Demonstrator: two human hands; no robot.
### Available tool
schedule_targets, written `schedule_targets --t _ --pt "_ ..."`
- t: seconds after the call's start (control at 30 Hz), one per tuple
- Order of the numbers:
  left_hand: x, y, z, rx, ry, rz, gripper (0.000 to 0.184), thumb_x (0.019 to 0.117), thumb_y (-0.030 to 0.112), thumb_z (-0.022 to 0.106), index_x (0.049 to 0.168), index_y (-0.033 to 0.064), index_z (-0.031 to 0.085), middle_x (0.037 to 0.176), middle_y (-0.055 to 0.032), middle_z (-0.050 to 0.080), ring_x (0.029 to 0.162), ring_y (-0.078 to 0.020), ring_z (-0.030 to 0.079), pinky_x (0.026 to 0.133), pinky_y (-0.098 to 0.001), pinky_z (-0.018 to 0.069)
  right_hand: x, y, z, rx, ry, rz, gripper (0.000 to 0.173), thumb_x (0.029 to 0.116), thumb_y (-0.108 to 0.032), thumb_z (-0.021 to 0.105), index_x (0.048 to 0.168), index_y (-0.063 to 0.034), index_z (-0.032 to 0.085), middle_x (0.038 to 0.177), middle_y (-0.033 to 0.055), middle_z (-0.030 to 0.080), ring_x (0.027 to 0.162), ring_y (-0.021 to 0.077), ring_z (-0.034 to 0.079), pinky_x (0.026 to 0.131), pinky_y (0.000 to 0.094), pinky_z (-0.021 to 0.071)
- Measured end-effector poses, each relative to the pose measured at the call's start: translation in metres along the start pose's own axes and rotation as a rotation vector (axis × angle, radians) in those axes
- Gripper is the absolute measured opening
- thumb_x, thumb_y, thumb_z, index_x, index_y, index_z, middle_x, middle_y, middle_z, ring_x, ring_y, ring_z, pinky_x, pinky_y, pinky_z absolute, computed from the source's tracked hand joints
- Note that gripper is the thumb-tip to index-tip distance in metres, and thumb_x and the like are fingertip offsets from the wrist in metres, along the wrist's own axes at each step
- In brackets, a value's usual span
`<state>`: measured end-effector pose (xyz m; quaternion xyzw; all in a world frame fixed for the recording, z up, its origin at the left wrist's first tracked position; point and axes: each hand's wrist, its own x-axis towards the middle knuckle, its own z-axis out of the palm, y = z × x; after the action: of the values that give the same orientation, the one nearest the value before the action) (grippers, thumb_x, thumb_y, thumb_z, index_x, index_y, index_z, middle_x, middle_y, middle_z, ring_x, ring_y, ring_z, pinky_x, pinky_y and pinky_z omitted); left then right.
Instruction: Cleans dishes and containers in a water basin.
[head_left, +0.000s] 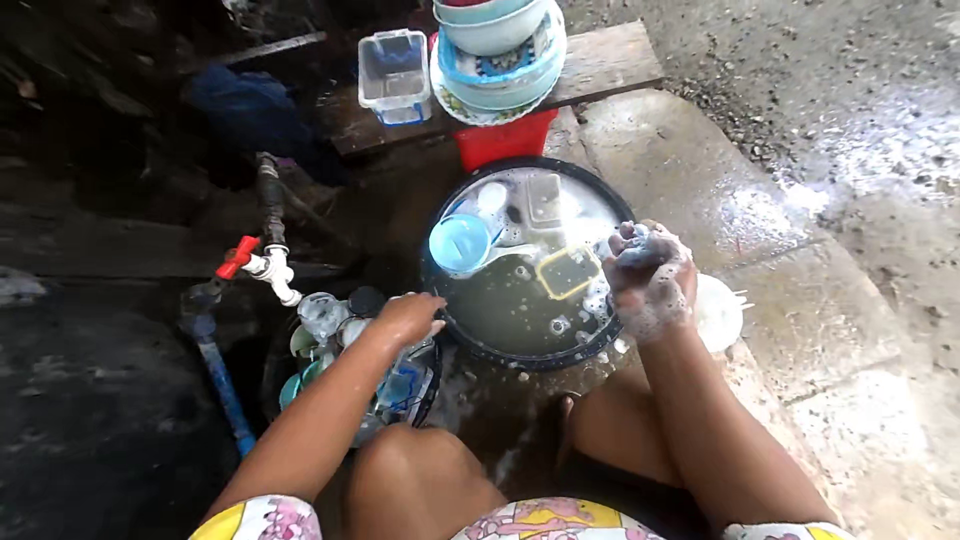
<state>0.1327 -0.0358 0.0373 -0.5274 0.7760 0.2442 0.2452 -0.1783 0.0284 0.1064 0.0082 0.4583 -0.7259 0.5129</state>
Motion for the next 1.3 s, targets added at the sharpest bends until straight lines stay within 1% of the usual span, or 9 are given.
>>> schedule_targets --t 0.13,0.27,0.47,0.6,0.7,0.87,1.03,1.23,1.3 --pt "0.052 0.055 -0.002 0.078 -0.06 0.144 0.042 0.1041 0.031 0.058 0.141 0.0109 0.061 0.138 -0.0181 0.062 0.131 -0.0399 0.056 0.106 -0.0631 0.0443 -0.002 -0.001 0.002 -0.019 -0.051 0.034 0.026 0.11 -0.034 0.039 0.126 -0.0185 0.053 0.11 0.0033 0.067 0.088 0.0151 0.069 0.069 0.0307 0.0575" --pt "0.117 0.08 0.015 -0.03 -0.185 0.157 0.045 0.107 0.034 0.053 0.141 0.0036 0.059 0.138 -0.0244 0.06 0.132 -0.0415 0.055 0.109 -0.0626 0.0412 -0.002 -0.001 0.004 -0.038 -0.055 0.098 0.028 0.1106 -0.033 0.039 0.126 -0.0156 0.055 0.105 0.0052 0.067 0.082 0.0159 0.068 0.067 0.0314 0.0581" --pt "0.171 0.079 0.037 -0.381 0.037 -0.175 0.079 0.0975 0.025 0.066 0.161 0.0039 0.024 0.157 -0.0294 0.038 0.142 -0.0476 0.041 0.115 -0.0642 0.0354 0.013 -0.018 -0.019 -0.07 -0.065 0.077 0.032 0.1119 -0.027 0.032 0.133 -0.0112 0.05 0.107 0.0079 0.069 0.078 0.0159 0.07 0.062 0.0289 0.0594" --pt "0.21 0.086 0.029 -0.552 0.149 -0.284 0.063 0.1007 0.034 0.06 0.151 -0.0011 0.043 0.146 -0.0294 0.051 0.137 -0.0444 0.049 0.113 -0.0629 0.0375 0.034 -0.021 -0.032 -0.084 -0.003 0.071 0.033 0.113 -0.026 0.029 0.132 -0.0094 0.049 0.108 0.009 0.07 0.074 0.0158 0.07 0.058 0.028 0.059" --pt "0.236 0.104 0.015 -0.624 0.159 -0.208 0.054 0.103 0.036 0.059 0.142 -0.0008 0.055 0.143 -0.0282 0.055 0.136 -0.0428 0.05 0.114 -0.0605 0.0372 0.047 -0.018 -0.035 -0.061 -0.003 0.1 0.034 0.1126 -0.026 0.027 0.127 -0.0088 0.052 0.105 0.0097 0.071 0.072 0.0165 0.07 0.057 0.029 0.0593" --pt "0.276 0.137 0.01 -0.725 0.015 -0.095 0.048 0.1028 0.025 0.06 0.138 -0.0077 0.055 0.139 -0.0315 0.056 0.132 -0.0443 0.053 0.111 -0.0601 0.0402 0.056 -0.014 -0.038 -0.113 -0.02 0.105 0.034 0.1126 -0.026 0.024 0.128 -0.0096 0.051 0.105 0.0087 0.071 0.075 0.0163 0.071 0.06 0.0286 0.0599" --pt "0.282 0.153 0.007 -0.962 -0.048 -0.179 0.041 0.1092 0.019 0.049 0.133 -0.0143 0.055 0.138 -0.0339 0.055 0.132 -0.0421 0.052 0.112 -0.0528 0.0382 0.06 -0.012 -0.043 -0.082 -0.014 0.141 0.035 0.1121 -0.026 0.025 0.122 -0.0104 0.054 0.104 0.0094 0.073 0.075 0.0171 0.073 0.058 0.028 0.0599" --pt "0.261 0.17 0.018 -1.137 0.117 -0.307 0.041 0.1062 0.01 0.052 0.139 -0.0146 0.05 0.145 -0.0336 0.049 0.139 -0.041 0.046 0.117 -0.0488 0.0349 0.065 -0.009 -0.042 -0.088 -0.026 0.154 0.033 0.1125 -0.025 0.024 0.125 -0.0094 0.051 0.105 0.01 0.072 0.074 0.0172 0.072 0.06 0.0281 0.0602" --pt "0.257 0.183 0.03 -1.373 0.092 -0.385 0.039 0.1067 0.012 0.051 0.137 -0.0124 0.05 0.138 -0.0305 0.053 0.126 -0.0362 0.052 0.106 -0.0478 0.0423 0.065 -0.008 -0.037 -0.101 0.006 0.159 0.033 0.1124 -0.023 0.026 0.126 -0.0086 0.052 0.103 0.01 0.073 0.073 0.0167 0.072 0.058 0.0279 0.0594"
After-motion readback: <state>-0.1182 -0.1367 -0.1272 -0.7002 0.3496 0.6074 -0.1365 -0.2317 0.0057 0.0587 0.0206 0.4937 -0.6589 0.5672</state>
